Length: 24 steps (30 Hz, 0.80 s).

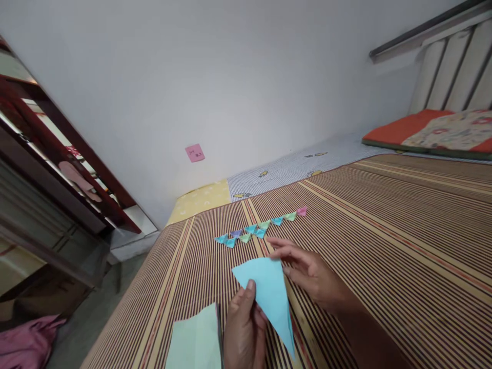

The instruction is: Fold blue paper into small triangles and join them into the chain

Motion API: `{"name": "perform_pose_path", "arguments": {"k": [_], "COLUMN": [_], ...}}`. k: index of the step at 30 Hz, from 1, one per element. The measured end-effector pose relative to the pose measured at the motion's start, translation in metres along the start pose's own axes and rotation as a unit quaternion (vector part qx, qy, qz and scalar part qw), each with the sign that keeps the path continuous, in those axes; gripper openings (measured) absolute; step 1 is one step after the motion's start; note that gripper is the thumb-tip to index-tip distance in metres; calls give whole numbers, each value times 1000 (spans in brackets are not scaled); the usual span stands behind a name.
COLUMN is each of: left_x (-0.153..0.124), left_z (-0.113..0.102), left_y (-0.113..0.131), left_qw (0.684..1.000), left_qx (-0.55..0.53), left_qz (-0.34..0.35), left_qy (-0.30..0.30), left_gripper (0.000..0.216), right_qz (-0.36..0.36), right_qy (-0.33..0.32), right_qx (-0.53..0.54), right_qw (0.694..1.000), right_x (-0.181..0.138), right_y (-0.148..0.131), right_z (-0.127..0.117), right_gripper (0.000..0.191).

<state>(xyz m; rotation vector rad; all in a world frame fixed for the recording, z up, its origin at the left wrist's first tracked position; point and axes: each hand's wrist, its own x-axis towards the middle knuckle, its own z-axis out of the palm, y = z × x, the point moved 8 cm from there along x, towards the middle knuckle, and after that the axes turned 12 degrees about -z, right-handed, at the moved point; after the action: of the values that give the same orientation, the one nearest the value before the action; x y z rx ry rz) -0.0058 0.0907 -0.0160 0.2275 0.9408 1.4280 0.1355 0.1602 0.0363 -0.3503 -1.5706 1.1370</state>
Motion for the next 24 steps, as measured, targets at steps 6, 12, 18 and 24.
{"name": "perform_pose_path", "arguments": {"k": [6, 12, 18, 24], "left_x": [-8, -11, -13, -13], "left_z": [-18, -7, 3, 0], "left_y": [24, 24, 21, 22], "left_qw": [987, 987, 985, 989], "left_qx": [-92, -141, -174, -126], "left_qz": [76, 42, 19, 79], "left_qy": [105, 59, 1, 11], "left_gripper": [14, 35, 41, 36], "right_qz": [-39, -24, -39, -35], "right_qy": [-12, -95, -103, -106], "right_qx": [-114, -105, -95, -108], "right_qw": [993, 990, 989, 988], "right_x": [3, 2, 2, 2], "right_y": [-15, -17, -18, -19], "right_z": [12, 36, 36, 36], "right_gripper": [40, 30, 26, 7]}}
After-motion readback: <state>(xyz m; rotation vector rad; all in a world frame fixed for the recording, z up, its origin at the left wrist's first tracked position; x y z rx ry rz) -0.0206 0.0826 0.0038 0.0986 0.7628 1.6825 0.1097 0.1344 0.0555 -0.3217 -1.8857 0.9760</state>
